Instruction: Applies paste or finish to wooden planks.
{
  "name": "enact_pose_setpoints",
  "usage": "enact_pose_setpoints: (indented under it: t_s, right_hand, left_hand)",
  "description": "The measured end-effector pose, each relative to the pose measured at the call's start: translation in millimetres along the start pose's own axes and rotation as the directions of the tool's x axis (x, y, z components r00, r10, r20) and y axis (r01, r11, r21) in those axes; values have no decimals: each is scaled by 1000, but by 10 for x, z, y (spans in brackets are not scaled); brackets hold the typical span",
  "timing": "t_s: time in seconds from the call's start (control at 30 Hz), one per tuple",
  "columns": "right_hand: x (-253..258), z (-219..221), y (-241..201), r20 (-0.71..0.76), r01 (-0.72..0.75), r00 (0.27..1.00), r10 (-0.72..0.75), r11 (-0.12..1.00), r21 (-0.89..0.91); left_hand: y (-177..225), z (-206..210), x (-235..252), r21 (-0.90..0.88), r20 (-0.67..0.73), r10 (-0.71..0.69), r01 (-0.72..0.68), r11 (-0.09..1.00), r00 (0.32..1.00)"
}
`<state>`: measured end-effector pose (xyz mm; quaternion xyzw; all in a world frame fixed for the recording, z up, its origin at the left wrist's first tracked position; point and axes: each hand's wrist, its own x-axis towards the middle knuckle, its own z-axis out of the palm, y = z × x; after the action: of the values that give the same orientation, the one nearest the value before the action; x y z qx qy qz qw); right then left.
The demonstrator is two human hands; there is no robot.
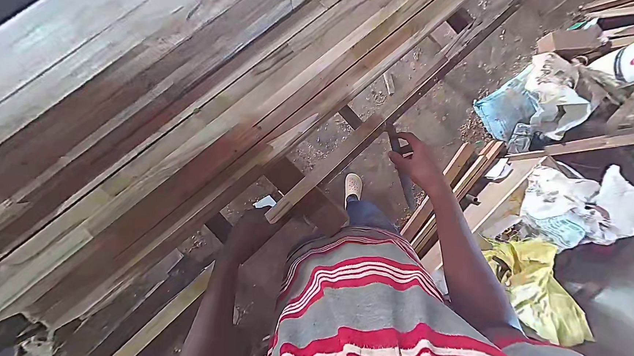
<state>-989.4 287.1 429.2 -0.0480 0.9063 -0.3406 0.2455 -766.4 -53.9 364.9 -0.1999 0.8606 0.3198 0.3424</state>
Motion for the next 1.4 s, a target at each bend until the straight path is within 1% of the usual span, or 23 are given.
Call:
enact_pose_setpoints:
  t_s: [0.1,0.17,0.23,0.3,0.37,0.4,0.47,0.53,0.6,0.63,0.67,0.73,0.77,0.8,0.83,0.9,0.97,1.03,1.13,1.17,1.23,1.33,1.4]
  right_hand:
    - [-26,99,-56,-31,26,999,-26,1000,-4]
    - [-30,163,-64,-66,64,996,-64,998,-4]
    - [14,212,-67,-86,107,991,-106,994,10]
    - [61,241,-67,-103,124,987,-122,992,10]
    - [72,253,-58,-98,109,990,-105,993,34]
    - [69,267,-50,-86,102,992,-98,994,43]
    - [97,310,-17,-80,107,991,-104,993,41]
    - [165,394,45,-112,139,984,-137,990,14]
    - [262,488,49,-138,158,976,-168,984,-81]
    - [299,544,32,-133,144,977,-166,976,-161]
    - [308,605,3,-118,117,982,-150,961,-251]
    - [162,699,-156,-61,34,996,-65,908,-417]
    - [28,704,-286,-29,10,999,-26,883,-469]
    - [-117,674,-418,-7,-4,1000,1,874,-486]
    - [-206,605,-529,-1,-24,1000,27,880,-473]
    - [-202,432,-601,-41,-55,998,43,926,-374]
    - [62,288,-565,-136,-97,989,62,958,-268]
    - [220,259,-571,-163,-92,984,66,983,-159]
    - [15,538,-600,-76,-48,996,37,989,-140]
    - [-113,643,-609,-39,-26,999,21,988,-155]
    - [-378,762,-695,59,-34,997,44,985,-168]
    - [-496,777,-670,159,7,987,22,984,-179]
    - [-461,702,-563,191,8,982,8,996,-84]
  left_hand:
    - [-56,-51,67,-70,78,45,-39,997,996]
    - [-89,-134,87,-126,188,-1,25,992,982]
    - [-115,-207,90,-223,270,4,59,973,963]
    - [-190,-217,135,-366,329,24,104,925,944]
    - [-230,-202,144,-516,373,33,177,838,927]
    - [-250,-203,145,-552,391,39,201,810,919]
    - [-294,-199,208,-577,424,44,232,783,904]
    - [-276,-210,218,-573,439,49,237,784,897]
    - [-360,-207,231,-567,410,84,182,804,908]
    - [-454,-177,282,-555,386,118,128,822,915]
    - [-477,-161,301,-484,364,118,80,871,924]
    - [-371,-148,280,-245,317,12,70,967,948]
    - [-271,-150,228,-157,273,-22,67,985,962]
    - [-208,-137,177,-117,221,-13,39,992,975]
    - [-180,-122,150,-85,173,6,8,996,985]
    - [-147,-77,89,-24,110,19,-16,1000,994]
    - [-102,-1,32,59,56,-21,18,998,998]
    - [-24,46,-24,155,9,-84,82,985,996]
    - [49,63,-72,235,-23,-133,135,963,991]
    - [61,64,-79,239,-26,-132,134,962,991]
    - [80,71,-107,241,-36,-110,115,964,993]
    - [111,84,-178,221,-122,-52,78,972,991]
    - [70,86,-124,179,-122,-38,60,982,992]
